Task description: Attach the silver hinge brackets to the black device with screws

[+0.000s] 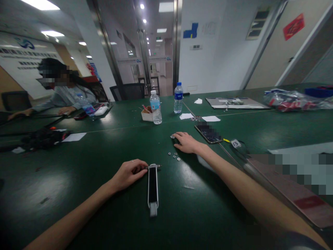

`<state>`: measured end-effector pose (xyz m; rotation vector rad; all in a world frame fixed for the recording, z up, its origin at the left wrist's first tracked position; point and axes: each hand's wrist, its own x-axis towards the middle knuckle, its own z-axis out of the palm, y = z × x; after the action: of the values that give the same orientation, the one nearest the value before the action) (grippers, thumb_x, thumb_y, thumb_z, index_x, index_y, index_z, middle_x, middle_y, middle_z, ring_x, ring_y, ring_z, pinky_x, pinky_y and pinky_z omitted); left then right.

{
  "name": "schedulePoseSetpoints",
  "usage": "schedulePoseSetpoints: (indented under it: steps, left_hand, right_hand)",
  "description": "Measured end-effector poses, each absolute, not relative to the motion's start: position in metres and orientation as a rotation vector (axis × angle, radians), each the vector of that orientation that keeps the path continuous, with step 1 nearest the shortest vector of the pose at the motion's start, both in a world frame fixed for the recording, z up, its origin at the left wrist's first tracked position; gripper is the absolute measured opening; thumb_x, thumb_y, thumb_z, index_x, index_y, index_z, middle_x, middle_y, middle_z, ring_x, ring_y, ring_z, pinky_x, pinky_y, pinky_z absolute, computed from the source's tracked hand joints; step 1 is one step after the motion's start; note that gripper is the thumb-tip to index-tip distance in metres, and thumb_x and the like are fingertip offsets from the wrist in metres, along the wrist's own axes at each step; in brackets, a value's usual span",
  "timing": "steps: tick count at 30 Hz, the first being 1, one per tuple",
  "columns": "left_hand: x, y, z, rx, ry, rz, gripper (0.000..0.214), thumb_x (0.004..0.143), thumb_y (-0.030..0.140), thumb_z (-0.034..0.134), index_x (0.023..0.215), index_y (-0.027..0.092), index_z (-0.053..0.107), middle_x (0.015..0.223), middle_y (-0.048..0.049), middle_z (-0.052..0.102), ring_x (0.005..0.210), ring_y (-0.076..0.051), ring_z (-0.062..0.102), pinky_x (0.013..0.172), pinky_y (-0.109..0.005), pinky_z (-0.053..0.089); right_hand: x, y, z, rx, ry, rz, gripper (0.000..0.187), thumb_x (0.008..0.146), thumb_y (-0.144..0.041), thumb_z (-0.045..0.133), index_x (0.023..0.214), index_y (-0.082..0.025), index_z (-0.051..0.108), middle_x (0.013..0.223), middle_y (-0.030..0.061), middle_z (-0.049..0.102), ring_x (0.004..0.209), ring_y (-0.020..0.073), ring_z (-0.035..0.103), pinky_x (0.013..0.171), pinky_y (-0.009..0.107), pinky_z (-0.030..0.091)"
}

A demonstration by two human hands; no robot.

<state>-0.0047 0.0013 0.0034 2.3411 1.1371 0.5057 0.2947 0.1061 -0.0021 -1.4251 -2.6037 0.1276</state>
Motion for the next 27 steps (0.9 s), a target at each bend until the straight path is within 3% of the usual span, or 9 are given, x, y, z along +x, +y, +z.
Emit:
schedulePoseSetpoints:
  steps: [8,12,20,27]
  left_hand:
    - [-0.004,0.002,0.004,2.346,1.139,0.529,0.018,0.086,0.024,0.055,0.102,0.018,0.061,0.081,0.0005,0.058,0.066,-0.012,0.052,0.06,-0.023,0.043]
    - [-0.003,0.002,0.004,2.345,1.143,0.536,0.018,0.086,0.025,0.055,0.101,0.018,0.062,0.078,0.0007,0.058,0.065,-0.012,0.051,0.059,-0.023,0.042]
    - [-0.004,0.0,0.006,2.334,1.145,0.498,0.018,0.087,0.025,0.053,0.102,0.018,0.061,0.083,0.0001,0.058,0.068,-0.012,0.052,0.061,-0.023,0.043]
    - [-0.003,0.0,0.006,2.34,1.146,0.514,0.017,0.087,0.025,0.054,0.1,0.018,0.061,0.08,0.0008,0.057,0.066,-0.012,0.052,0.06,-0.023,0.042]
  right_hand:
    - [0.29,0.103,0.009,-1.418,-2.657,0.121,0.029,0.085,-0.022,0.05,0.111,-0.015,0.062,0.106,0.0129,0.061,0.1,0.0249,0.054,0.088,0.036,0.041]
    - [0.278,0.087,0.028,-1.354,-2.65,0.105,0.029,0.085,-0.025,0.052,0.11,-0.013,0.061,0.107,0.0136,0.059,0.101,0.0258,0.053,0.087,0.037,0.04]
    - [0.246,0.043,0.065,-1.176,-2.852,0.859,0.028,0.081,-0.034,0.058,0.102,-0.017,0.061,0.093,0.0044,0.063,0.079,0.016,0.058,0.068,0.028,0.044]
    - [0.239,0.041,0.051,-1.065,-2.868,0.882,0.024,0.081,-0.033,0.06,0.098,-0.016,0.061,0.088,0.0029,0.062,0.074,0.013,0.056,0.063,0.024,0.041]
